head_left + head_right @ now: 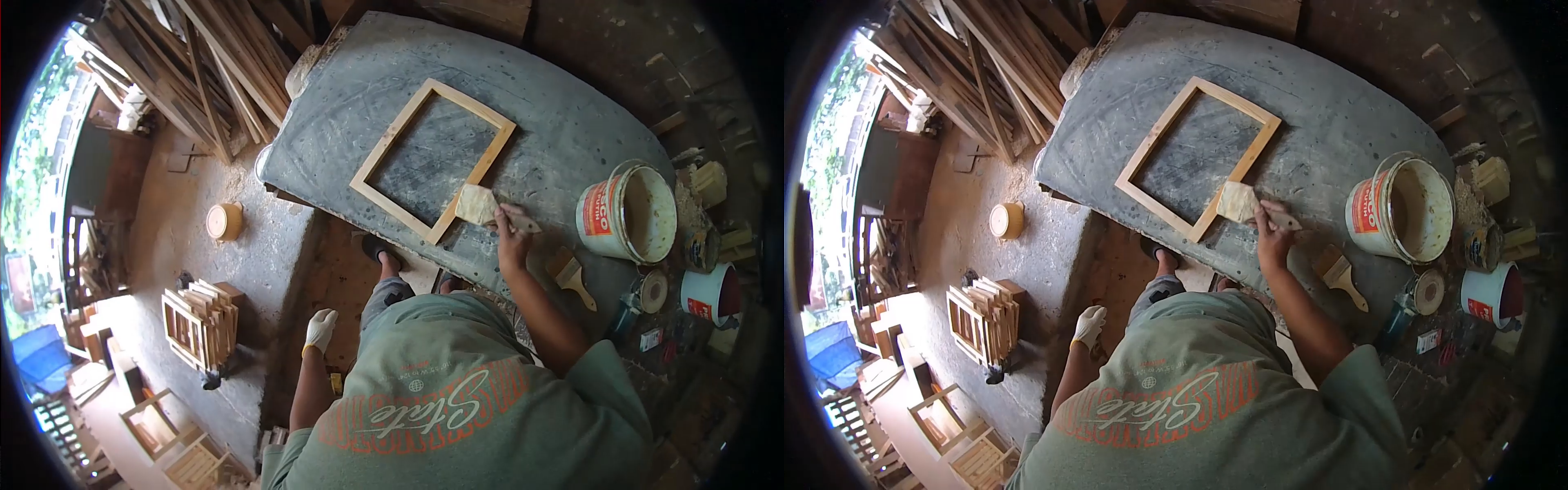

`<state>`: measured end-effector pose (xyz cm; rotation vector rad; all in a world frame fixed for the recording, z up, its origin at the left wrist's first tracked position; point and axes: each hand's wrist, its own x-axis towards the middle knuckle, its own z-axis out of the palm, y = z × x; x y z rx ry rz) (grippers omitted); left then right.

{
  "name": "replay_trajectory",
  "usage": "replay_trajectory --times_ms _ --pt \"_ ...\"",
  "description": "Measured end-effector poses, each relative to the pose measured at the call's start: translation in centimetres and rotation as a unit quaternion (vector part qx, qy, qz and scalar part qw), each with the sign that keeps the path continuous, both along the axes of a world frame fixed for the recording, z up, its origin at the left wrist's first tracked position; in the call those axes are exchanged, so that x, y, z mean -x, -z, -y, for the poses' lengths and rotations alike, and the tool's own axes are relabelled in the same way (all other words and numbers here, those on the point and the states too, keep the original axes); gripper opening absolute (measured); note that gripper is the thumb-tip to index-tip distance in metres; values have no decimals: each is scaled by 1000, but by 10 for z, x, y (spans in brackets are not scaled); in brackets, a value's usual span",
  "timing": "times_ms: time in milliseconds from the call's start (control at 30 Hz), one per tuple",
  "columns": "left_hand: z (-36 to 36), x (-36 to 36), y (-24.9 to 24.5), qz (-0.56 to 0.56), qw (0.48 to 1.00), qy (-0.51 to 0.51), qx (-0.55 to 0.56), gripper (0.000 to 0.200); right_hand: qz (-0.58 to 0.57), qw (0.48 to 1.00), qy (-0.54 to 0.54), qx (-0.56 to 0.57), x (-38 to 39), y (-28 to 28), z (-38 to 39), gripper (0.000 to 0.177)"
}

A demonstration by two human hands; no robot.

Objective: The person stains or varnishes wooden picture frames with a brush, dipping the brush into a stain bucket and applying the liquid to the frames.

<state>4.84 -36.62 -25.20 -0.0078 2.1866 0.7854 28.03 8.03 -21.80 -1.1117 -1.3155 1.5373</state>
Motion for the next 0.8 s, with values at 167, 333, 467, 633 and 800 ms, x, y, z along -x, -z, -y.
replay_trajectory --times_ms 167,333,467,633,800 --pt "9 -10 12 30 999 15 14 41 54 995 -72 -44 -10 21 50 22" --pt "1 -19 5 15 1000 -2 6 40 79 978 -147 -127 -8 -8 70 16" --pt "0 -17 9 4 1000 2 8 40 36 973 -221 48 -10 -29 69 17" --pt "11 -13 21 -23 1000 -1 -2 41 -17 973 -219 68 6 -40 22 18" --pt "30 -15 20 -33 999 -40 -3 41 89 922 -376 26 55 -45 -39 19"
